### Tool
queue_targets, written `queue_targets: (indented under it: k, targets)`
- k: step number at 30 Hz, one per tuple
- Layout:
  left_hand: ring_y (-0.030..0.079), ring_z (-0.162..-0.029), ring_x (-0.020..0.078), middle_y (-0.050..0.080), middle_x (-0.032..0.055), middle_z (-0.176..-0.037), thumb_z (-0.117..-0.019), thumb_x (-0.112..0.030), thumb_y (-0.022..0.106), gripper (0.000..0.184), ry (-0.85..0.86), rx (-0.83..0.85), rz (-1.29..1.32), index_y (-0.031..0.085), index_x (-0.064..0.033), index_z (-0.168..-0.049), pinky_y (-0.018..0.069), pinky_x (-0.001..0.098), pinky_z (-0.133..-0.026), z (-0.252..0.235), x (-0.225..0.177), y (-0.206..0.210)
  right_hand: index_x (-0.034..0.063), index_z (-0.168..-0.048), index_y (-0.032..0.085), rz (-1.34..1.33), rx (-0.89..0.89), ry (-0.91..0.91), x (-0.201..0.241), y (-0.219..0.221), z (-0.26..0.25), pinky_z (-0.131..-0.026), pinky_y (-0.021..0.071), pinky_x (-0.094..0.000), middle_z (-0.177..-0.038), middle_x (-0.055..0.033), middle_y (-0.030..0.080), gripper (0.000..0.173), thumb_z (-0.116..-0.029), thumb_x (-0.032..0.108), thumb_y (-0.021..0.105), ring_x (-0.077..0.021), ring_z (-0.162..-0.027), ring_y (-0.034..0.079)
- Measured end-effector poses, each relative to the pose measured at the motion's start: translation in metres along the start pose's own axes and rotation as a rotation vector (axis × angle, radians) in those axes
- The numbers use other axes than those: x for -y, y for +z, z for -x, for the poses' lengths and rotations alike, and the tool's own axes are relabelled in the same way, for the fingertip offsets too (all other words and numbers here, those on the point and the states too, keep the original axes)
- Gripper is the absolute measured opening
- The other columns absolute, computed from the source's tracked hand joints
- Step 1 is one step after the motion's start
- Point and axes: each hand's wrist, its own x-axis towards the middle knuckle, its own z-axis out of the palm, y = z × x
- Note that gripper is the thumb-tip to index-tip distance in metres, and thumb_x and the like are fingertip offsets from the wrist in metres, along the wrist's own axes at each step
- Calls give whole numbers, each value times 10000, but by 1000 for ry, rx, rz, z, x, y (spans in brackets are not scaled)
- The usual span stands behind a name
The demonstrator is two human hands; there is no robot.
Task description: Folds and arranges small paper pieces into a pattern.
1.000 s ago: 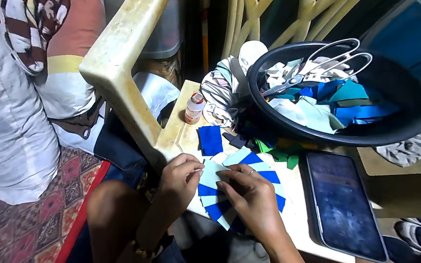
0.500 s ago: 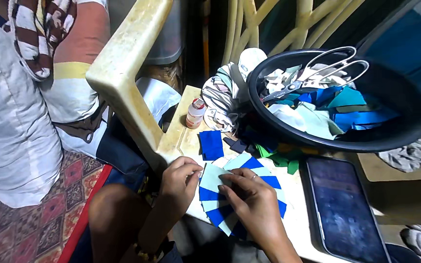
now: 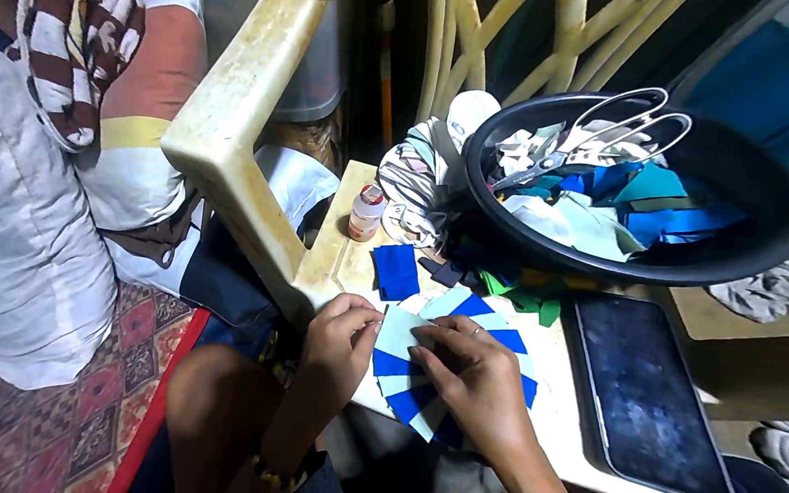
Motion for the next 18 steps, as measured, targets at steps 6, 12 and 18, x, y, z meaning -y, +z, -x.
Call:
queue_targets:
  k: [6,12,18]
  targets:
    - [658,-885,144,715,108,-1049,-912,-111,684,147,141,95,-94,800,-68,-989,532,243,-806,1,4,1,6,-969,783,-3,3,14,1,0,0,-659,513,-130,-952,-127,693,175,-825,62,699,-37,-732,628]
    - [648,-873,211,709,112,-1067,-930,-153,668,170,223,138,-226,811,-98,-1004,535,311,-788,1,6,3,7,-971,783,2,10,21,1,0,-1,-652,510,-128,-942,-118,688,171,-835,67,697,-32,-725,622]
    - [655,-882,221,706,115,-1063,-920,-155,674,169,229,144,-235,813,-104,-1004,542,320,-793,0,7,3,-16,-928,768,62,-35,-38,2,1,-1,-617,499,-159,-992,-172,626,166,-774,30,729,-75,-699,585]
